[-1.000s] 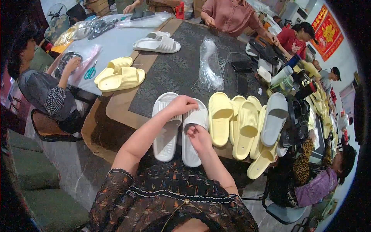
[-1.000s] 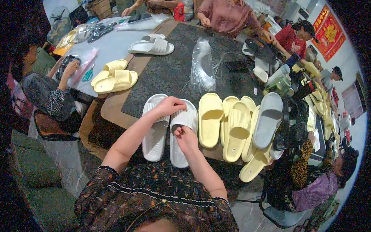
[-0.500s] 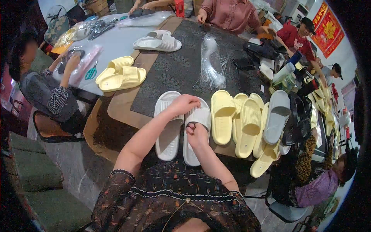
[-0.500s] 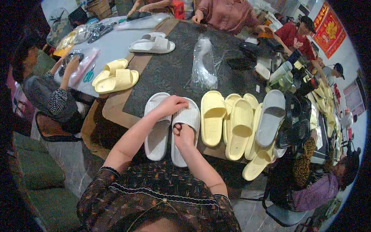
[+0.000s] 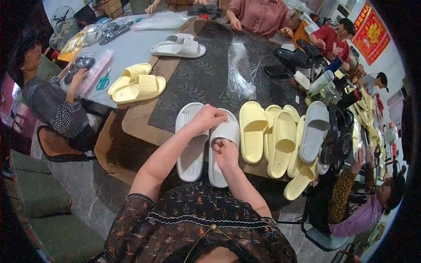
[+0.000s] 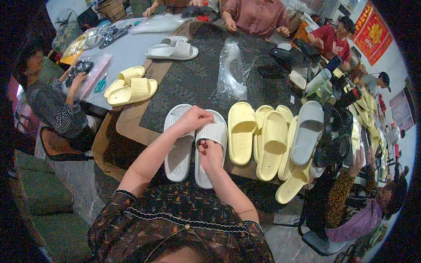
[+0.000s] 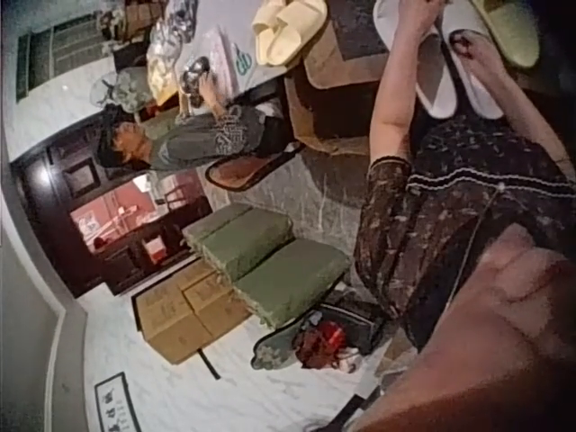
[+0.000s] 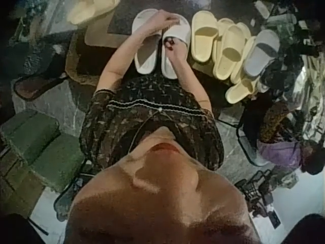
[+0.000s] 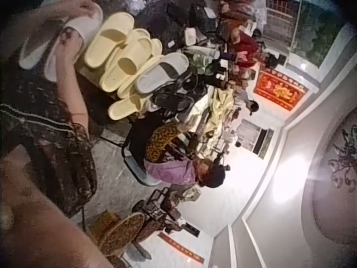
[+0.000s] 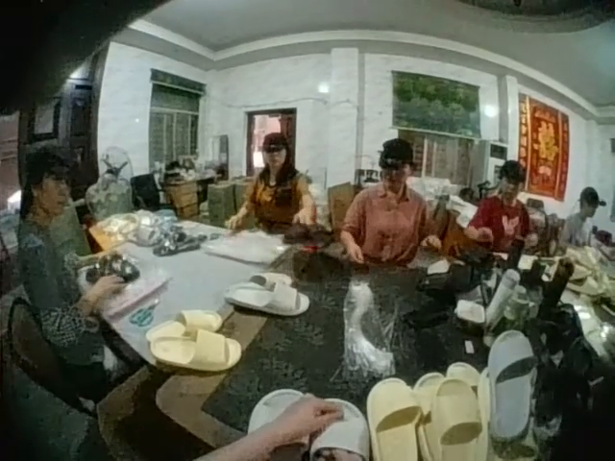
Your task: Inspecting, pairing, and organizing foam slippers on a production table in a factory setting.
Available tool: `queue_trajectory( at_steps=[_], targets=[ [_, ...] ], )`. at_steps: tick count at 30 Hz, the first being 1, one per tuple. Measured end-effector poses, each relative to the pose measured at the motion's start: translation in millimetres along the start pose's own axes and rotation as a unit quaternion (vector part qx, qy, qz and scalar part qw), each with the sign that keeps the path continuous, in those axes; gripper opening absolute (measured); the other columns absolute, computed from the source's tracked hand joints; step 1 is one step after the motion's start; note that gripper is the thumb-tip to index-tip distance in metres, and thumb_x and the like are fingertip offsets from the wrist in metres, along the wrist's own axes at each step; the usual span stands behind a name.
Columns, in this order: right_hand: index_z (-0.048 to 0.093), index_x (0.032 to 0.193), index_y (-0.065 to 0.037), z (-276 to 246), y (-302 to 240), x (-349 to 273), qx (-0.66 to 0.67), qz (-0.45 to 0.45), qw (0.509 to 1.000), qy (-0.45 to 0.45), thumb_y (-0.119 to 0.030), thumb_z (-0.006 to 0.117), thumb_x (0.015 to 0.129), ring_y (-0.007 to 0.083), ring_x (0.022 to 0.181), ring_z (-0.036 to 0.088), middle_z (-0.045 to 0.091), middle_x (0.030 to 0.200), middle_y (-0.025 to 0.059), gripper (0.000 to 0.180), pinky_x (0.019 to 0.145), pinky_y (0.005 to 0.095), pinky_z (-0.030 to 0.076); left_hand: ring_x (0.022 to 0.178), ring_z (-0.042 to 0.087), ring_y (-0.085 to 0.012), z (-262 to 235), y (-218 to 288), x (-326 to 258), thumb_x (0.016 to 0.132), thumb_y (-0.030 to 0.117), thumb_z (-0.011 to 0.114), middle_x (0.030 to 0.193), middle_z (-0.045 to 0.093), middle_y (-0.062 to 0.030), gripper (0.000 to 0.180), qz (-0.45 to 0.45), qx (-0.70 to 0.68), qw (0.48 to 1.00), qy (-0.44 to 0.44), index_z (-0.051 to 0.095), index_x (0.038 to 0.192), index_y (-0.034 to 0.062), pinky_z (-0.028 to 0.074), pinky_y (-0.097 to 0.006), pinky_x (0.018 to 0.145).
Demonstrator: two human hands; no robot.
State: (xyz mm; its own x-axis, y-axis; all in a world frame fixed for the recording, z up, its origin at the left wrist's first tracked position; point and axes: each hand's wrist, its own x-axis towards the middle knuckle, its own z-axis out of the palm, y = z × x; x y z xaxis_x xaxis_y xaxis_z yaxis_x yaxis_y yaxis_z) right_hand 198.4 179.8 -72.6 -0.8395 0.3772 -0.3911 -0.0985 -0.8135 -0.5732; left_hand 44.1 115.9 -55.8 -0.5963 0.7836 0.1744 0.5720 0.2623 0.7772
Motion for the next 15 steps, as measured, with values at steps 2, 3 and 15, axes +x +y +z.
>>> queue_trajectory(
  at_steps=[2, 3, 15],
  targets=[
    [0.054, 0.097, -0.003, -3.3, -6.9, -6.3, -0.069, 0.032, 0.997, -0.018, -0.005, 0.052, 0.088, 0.0120, 0.071, 0.052, 0.055, 0.087, 0.0041, 0.010, 0.058, 0.0238, 0.041, 0.074, 0.065, -0.0259, -1.1, -3.1, 0.8, 0.081, 0.022, 0.065, 0.080, 0.069, -0.0134, 0.019, 0.037, 0.034, 0.998, 0.026, 0.072, 0.089, 0.0059, 0.050, -0.035, 0.073],
    [0.054, 0.097, -0.003, -3.7, -9.7, -12.0, -0.076, 0.023, 0.996, -0.042, -0.005, 0.052, 0.088, 0.0120, 0.071, 0.052, 0.055, 0.087, 0.0041, 0.010, 0.058, 0.0238, 0.041, 0.074, 0.065, -0.0259, -2.2, -4.7, 1.1, 0.081, 0.022, 0.065, 0.080, 0.069, -0.0134, 0.019, 0.035, 0.021, 0.999, 0.027, 0.072, 0.089, 0.0059, 0.050, -0.035, 0.073],
    [0.067, 0.102, -0.004, 33.9, -81.7, -24.4, -0.524, -0.204, 0.816, -0.135, -0.016, 0.063, 0.087, 0.0096, 0.074, 0.058, 0.067, 0.089, 0.0024, 0.019, 0.069, 0.0256, 0.048, 0.084, 0.063, -0.0149, -5.8, -8.4, -0.8, 0.087, 0.019, 0.061, 0.089, 0.069, -0.0080, 0.023, -0.090, -0.241, 0.948, 0.189, 0.070, 0.097, -0.0004, 0.048, -0.028, 0.078]
  ],
)
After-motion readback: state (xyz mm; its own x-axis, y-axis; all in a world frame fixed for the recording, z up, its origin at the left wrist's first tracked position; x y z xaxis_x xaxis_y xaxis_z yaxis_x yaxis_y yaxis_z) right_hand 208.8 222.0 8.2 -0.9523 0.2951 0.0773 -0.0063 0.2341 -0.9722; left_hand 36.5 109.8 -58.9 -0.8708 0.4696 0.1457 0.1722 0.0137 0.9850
